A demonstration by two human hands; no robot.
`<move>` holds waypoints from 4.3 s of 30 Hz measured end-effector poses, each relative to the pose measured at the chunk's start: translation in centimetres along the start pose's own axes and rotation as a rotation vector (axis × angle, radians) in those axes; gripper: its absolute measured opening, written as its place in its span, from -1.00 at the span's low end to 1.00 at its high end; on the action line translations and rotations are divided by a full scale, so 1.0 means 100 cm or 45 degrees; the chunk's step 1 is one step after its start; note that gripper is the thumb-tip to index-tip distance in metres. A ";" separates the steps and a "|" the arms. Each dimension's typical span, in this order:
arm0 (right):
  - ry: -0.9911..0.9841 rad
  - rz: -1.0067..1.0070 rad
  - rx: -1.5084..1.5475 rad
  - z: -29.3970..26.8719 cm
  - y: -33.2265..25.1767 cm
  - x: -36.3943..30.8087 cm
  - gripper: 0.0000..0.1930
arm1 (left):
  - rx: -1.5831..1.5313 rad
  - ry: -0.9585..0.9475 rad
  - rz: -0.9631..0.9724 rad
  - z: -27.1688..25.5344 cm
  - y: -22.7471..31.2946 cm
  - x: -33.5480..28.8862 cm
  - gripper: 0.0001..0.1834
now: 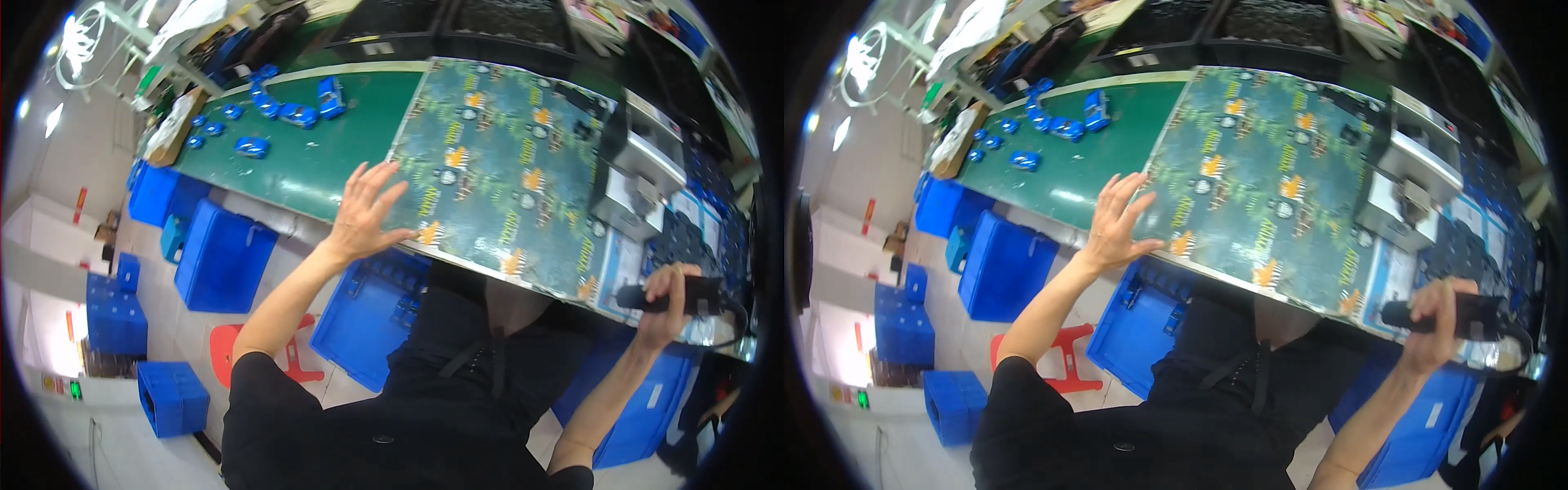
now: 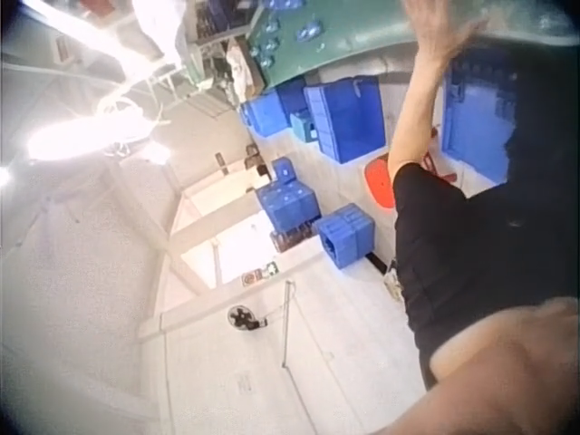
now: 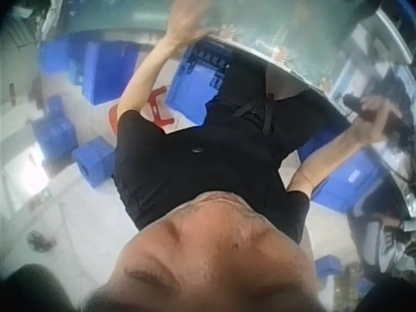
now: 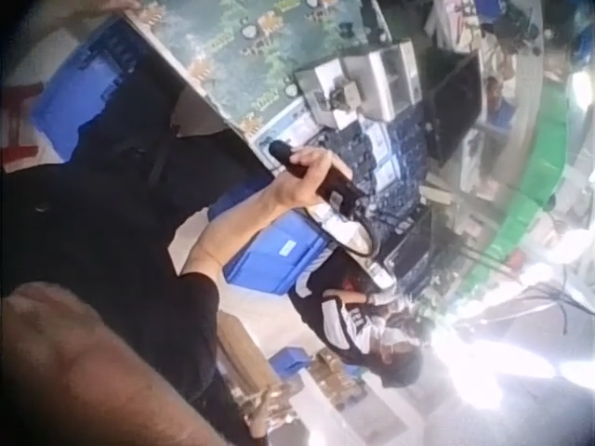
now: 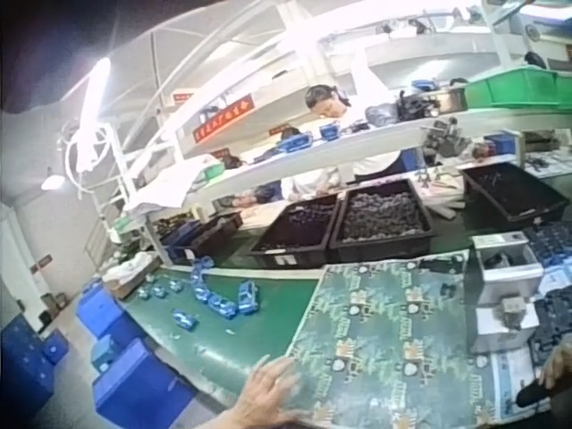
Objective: The person assembles toy cars by fastening the car chassis and bodies together, driving screws into the underside using an electric screwdriver, and sliding the assembled toy cars across the table.
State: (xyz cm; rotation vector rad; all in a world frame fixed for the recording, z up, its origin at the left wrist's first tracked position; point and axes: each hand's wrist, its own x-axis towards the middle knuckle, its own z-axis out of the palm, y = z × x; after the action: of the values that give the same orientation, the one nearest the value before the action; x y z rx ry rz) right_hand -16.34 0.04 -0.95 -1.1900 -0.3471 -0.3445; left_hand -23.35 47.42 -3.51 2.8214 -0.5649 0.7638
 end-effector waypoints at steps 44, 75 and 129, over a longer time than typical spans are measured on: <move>0.072 -0.377 0.284 0.039 -0.054 0.035 -0.86 | -2.550 0.290 -1.104 0.081 0.160 0.138 -0.75; -0.230 -0.318 0.309 0.136 -0.012 0.051 -0.93 | -2.273 0.305 -0.927 0.112 0.180 0.119 -0.74; -0.188 -0.454 0.288 0.100 -0.028 0.041 -0.90 | -1.734 0.415 -0.706 0.100 0.207 0.119 -0.64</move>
State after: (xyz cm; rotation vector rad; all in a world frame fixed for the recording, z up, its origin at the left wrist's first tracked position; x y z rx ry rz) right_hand -14.69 8.15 6.53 -0.9313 -0.7125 -0.5125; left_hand -17.64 22.19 -4.76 1.4237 -0.1011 0.4150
